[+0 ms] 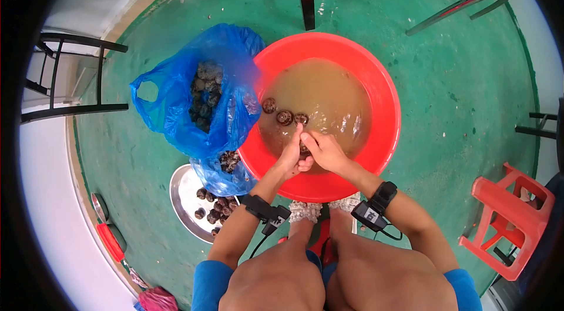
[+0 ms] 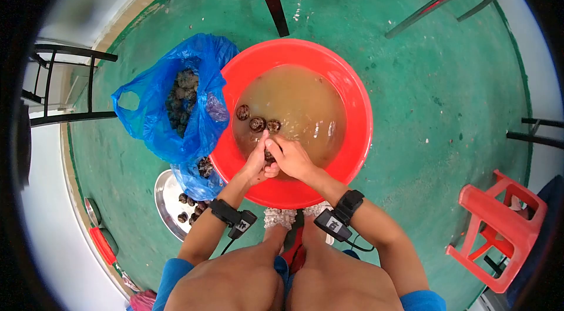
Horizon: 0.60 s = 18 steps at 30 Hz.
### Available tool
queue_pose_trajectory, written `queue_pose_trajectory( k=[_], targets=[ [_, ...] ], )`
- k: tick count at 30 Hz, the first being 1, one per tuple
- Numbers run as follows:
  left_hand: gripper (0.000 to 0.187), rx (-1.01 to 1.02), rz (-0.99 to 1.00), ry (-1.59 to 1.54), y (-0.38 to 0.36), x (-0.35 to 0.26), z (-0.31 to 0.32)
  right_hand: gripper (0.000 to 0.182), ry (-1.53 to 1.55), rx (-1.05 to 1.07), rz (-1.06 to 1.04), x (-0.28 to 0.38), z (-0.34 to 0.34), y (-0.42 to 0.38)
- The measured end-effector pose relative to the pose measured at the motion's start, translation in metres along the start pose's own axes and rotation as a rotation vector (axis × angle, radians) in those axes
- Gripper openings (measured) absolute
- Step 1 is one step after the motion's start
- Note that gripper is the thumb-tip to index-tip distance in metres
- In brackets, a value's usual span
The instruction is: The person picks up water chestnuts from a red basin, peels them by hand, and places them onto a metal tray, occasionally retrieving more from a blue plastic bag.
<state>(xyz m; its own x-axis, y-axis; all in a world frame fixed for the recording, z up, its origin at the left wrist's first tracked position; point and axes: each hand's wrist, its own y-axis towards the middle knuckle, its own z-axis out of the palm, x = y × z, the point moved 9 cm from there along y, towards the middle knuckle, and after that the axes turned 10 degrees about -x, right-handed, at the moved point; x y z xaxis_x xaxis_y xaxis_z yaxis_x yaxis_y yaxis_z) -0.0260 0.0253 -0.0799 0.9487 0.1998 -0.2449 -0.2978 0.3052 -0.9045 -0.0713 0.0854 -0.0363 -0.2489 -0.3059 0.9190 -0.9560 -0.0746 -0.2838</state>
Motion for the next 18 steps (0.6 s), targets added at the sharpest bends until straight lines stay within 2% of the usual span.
queue_pose_trajectory(
  k=[4,5,6,7,8,12,14,15,16,17,18],
  targets=[
    [0.048,0.093,-0.009,-0.064,0.008,0.005,0.003,0.042,0.003,-0.103,0.089,-0.032,-0.007,0.013],
    [0.048,0.092,-0.007,-0.063,0.012,0.006,0.000,0.047,-0.154,-0.149,0.096,-0.056,-0.015,0.023],
    [0.044,-0.016,-0.002,-0.053,0.018,0.007,-0.014,0.047,-0.430,-0.131,0.225,-0.080,-0.030,0.031],
    [0.041,-0.123,0.001,-0.044,0.024,0.009,-0.030,0.042,-0.660,-0.120,0.307,-0.073,-0.051,0.029],
    [0.033,-0.149,0.013,-0.032,0.030,0.011,-0.044,0.033,-0.855,-0.042,0.381,-0.091,-0.063,0.028],
    [0.027,-0.211,-0.071,-0.134,0.051,0.033,-0.072,0.027,-0.956,0.077,0.414,-0.139,-0.054,0.020],
    [0.025,-0.334,-0.165,-0.167,0.053,0.047,-0.079,0.027,-0.984,0.658,-0.339,-0.142,0.034,0.011],
    [0.025,-0.337,-0.167,-0.167,0.050,0.047,-0.072,0.024,-0.257,0.545,0.273,-0.131,0.030,0.005],
    [0.025,-0.247,-0.156,-0.244,0.043,0.043,-0.054,0.021,0.495,0.353,0.836,-0.108,0.037,-0.016],
    [0.025,-0.156,-0.141,-0.319,0.039,0.038,-0.040,0.021,0.498,0.354,0.836,-0.092,0.042,-0.016],
    [0.023,-0.166,-0.103,-0.263,0.042,0.036,-0.045,0.021,0.417,0.285,0.719,-0.077,0.039,-0.006]
  ],
)
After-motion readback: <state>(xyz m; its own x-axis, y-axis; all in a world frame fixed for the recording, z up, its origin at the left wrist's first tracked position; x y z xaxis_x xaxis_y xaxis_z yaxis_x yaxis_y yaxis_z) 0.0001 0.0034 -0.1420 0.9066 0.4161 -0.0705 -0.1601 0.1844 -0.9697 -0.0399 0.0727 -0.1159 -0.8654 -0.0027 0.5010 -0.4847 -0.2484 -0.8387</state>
